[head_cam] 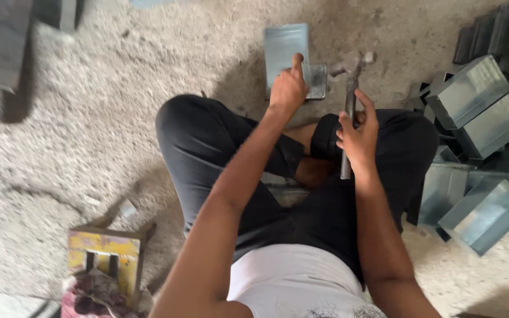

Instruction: The person sits on the floor and uses a hammer to strike small, rectangular metal boxes placed on a metal block. They repeatedly pick up a box, position it, hammer it, and then toss it aside to a pile.

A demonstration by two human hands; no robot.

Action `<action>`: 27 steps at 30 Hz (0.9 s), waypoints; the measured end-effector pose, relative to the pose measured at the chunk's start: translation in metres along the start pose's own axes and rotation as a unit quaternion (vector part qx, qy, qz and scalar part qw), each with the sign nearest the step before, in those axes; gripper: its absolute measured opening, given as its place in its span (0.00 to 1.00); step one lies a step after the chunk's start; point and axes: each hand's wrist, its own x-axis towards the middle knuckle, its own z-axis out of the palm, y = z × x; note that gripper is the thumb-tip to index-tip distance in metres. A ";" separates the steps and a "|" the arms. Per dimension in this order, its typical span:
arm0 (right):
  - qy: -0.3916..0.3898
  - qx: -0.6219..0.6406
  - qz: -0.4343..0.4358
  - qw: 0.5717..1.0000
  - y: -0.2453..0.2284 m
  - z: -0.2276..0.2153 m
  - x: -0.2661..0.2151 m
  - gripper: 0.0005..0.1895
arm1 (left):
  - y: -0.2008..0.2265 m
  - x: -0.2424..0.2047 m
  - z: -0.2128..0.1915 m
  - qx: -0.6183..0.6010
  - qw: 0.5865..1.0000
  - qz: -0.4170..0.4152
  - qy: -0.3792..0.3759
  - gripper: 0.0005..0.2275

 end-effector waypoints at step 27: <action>0.080 -0.254 -0.341 0.902 0.085 0.013 0.050 0.29 | -0.049 0.101 0.015 0.161 0.985 0.008 -0.065 0.09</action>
